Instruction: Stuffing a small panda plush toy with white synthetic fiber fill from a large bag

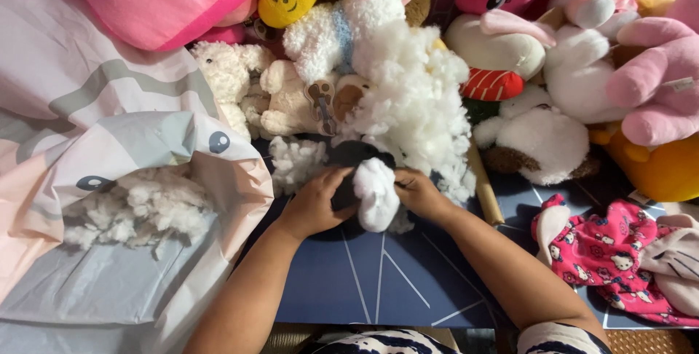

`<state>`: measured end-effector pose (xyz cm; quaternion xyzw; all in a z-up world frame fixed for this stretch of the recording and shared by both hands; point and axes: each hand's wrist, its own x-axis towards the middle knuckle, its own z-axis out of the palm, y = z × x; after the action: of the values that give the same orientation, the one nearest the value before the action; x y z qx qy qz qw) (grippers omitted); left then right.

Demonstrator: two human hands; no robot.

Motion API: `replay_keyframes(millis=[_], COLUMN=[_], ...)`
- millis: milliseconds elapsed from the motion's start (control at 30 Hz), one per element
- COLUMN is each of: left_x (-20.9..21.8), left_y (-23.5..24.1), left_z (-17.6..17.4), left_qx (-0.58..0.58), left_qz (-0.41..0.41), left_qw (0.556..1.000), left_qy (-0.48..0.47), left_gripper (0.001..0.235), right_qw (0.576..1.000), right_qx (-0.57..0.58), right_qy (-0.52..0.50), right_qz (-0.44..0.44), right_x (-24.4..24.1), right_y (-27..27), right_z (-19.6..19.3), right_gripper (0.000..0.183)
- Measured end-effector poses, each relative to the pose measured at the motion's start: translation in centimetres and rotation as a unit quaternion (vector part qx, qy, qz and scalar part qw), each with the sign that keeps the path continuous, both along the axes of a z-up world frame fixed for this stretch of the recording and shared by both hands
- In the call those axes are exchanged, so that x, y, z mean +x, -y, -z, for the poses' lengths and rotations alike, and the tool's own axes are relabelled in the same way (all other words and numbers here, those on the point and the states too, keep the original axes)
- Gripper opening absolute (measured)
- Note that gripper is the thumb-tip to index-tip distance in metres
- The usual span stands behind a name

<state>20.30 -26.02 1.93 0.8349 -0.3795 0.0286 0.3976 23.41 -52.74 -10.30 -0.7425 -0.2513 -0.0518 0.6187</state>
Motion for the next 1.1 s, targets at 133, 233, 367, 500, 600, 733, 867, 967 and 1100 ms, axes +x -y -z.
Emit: replay_keyframes(millis=[133,233,367,500,600,733,867,967,1100], left_x=[-0.2,0.0,0.6,1.2,1.4,0.9,0.8,0.9,0.7], left_y=[0.8,0.8,0.4,0.1,0.3,1.0,1.1,0.9,0.8], left_z=[2.3,3.8,4.1,5.2,6.5,5.8,4.7,4.5,6.1], left_qx=[0.063,0.044,0.019,-0.008,-0.024,-0.055,-0.116,-0.124,-0.099], left_qz=[-0.073,-0.092,-0.085,-0.035,-0.023,-0.034,-0.038,-0.045,-0.035], left_qw=[0.994,0.993,0.992,0.999,0.999,0.998,0.992,0.991,0.994], left_qy=[0.049,0.057,0.096,0.025,0.014,-0.018,-0.028,-0.029,-0.022], left_gripper=[0.058,0.056,0.056,0.056,0.052,0.049,0.06,0.06,0.057], right_qw=[0.998,0.997,0.999,0.996,0.996,0.996,0.993,0.992,0.987], right_qx=[0.026,0.063,0.002,-0.058,-0.03,-0.002,0.05,0.076,-0.023], right_qy=[-0.016,0.015,0.034,0.064,0.078,0.09,0.102,0.103,0.141], right_qz=[0.054,0.036,-0.032,-0.036,-0.015,0.012,0.036,-0.013,-0.068], right_x=[0.0,-0.9,-0.2,-0.5,-0.7,-1.2,-1.0,-0.9,-1.7], right_y=[-0.3,-1.2,-0.5,-0.7,-1.5,-2.0,-1.6,-1.7,-2.2], right_z=[0.2,-1.8,-1.4,-2.4,-2.5,-2.5,-2.6,-2.2,-3.7], right_gripper=[0.013,0.015,0.015,0.016,0.015,0.014,0.014,0.011,0.009])
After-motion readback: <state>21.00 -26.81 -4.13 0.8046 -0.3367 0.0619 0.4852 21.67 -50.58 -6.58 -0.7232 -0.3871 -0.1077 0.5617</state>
